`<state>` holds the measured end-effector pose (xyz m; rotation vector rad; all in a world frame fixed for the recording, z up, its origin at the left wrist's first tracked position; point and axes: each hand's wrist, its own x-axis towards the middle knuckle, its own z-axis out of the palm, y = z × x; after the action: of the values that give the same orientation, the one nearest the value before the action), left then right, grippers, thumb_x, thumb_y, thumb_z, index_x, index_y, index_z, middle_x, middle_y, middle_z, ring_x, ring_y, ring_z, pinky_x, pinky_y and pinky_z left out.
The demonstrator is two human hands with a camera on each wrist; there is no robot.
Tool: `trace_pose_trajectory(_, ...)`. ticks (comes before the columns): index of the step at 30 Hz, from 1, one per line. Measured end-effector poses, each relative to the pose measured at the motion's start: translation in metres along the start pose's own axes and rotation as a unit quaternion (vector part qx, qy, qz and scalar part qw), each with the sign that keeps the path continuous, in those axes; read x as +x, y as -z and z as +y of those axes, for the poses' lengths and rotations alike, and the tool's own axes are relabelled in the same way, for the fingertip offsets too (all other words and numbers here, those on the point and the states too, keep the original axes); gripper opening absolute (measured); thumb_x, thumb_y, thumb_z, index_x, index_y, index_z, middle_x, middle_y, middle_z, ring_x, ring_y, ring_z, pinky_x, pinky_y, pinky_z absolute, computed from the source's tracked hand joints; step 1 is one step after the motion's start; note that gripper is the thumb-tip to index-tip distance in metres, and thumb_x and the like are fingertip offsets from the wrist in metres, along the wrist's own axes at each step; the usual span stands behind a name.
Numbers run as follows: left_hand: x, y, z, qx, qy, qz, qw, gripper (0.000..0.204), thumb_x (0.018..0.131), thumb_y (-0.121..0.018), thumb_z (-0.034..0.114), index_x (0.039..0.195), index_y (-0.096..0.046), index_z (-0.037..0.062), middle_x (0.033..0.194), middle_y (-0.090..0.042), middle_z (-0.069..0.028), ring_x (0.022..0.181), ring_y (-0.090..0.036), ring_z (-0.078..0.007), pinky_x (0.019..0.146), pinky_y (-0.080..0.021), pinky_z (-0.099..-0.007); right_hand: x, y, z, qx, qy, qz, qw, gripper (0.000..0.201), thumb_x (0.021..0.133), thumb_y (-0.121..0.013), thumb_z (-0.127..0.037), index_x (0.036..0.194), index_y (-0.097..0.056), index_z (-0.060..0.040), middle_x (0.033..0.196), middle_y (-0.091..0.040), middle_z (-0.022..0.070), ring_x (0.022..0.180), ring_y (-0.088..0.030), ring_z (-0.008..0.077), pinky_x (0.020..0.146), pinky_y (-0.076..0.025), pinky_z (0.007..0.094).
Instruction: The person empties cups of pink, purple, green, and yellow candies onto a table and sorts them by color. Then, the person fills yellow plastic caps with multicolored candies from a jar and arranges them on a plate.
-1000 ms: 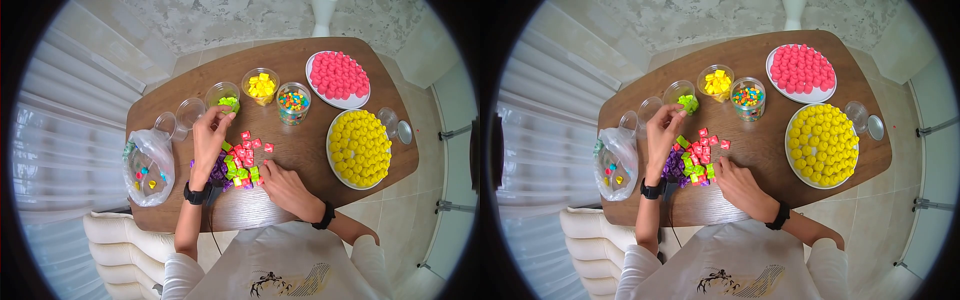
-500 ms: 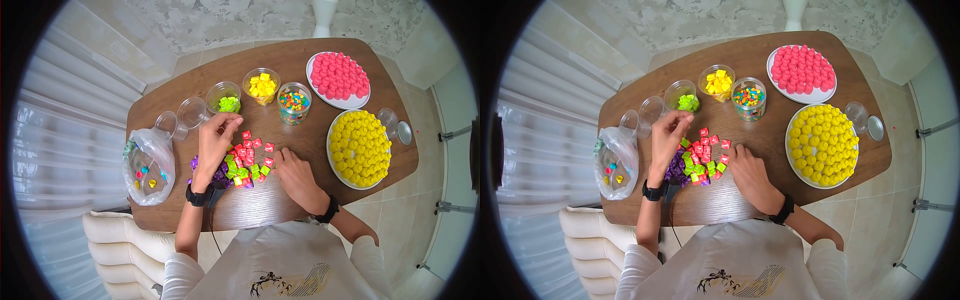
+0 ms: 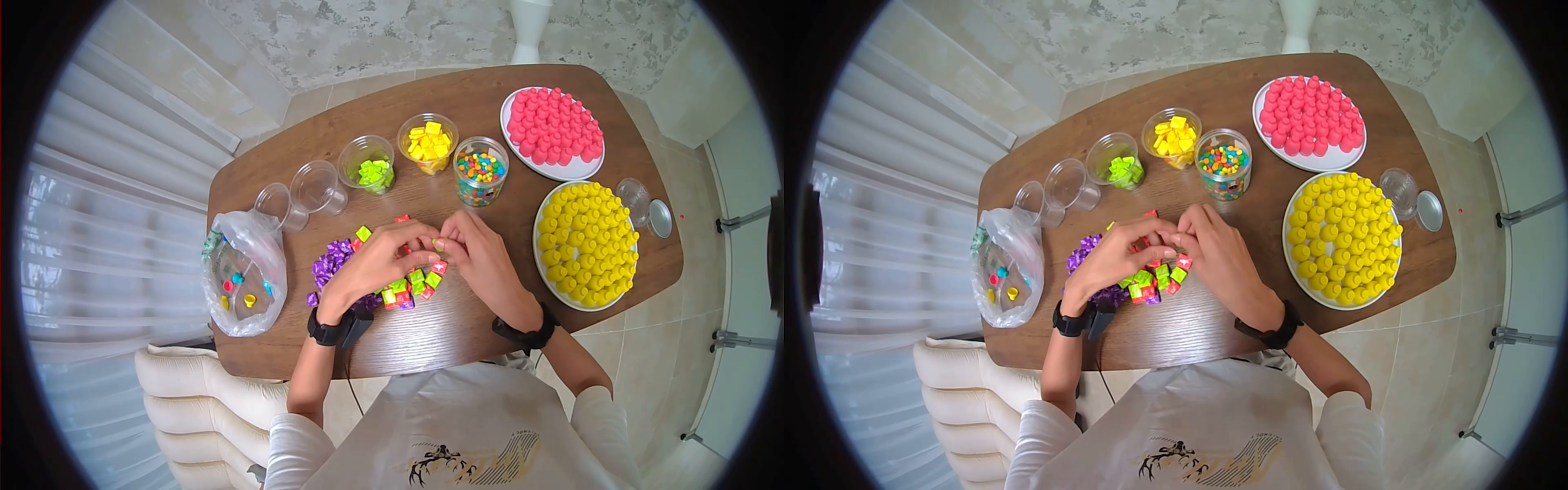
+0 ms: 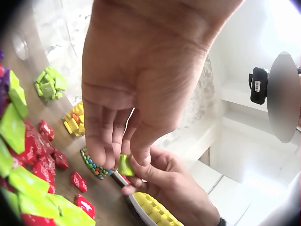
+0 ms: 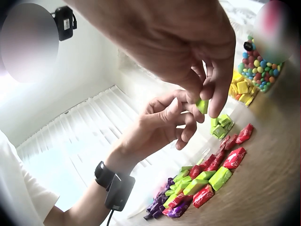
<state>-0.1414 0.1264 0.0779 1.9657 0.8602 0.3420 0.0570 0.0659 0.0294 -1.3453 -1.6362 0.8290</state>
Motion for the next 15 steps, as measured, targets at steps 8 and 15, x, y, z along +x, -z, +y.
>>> trace_pose_trajectory(8,0.001,0.005,-0.009,-0.010,0.038,0.114,0.993,0.019,0.097,-0.073,0.008,0.114,-0.070,-0.0011,0.082,-0.071,-0.0050,0.066,-0.064,-0.0107,0.062,-0.052,-0.0283,0.006,-0.006,-0.012,0.146,-0.036,0.021,0.988,0.014,0.097,-0.065,-0.002,0.106,-0.055,-0.0004,0.097,-0.064,0.0159,0.082,-0.069,0.0339,0.073,-0.054,0.0429)
trace_pose_trajectory(15,0.019,0.046,-0.021,-0.072,0.037,0.387,0.919,0.029,0.096,-0.071,0.006,0.123,-0.068,-0.0024,0.079,-0.068,-0.0030,0.062,-0.059,-0.0079,0.056,-0.046,-0.0249,-0.008,-0.011,0.007,0.016,0.032,-0.057,0.998,0.017,0.097,-0.065,-0.007,0.112,-0.057,-0.0046,0.103,-0.066,0.0154,0.086,-0.070,0.0380,0.072,-0.055,0.0475)
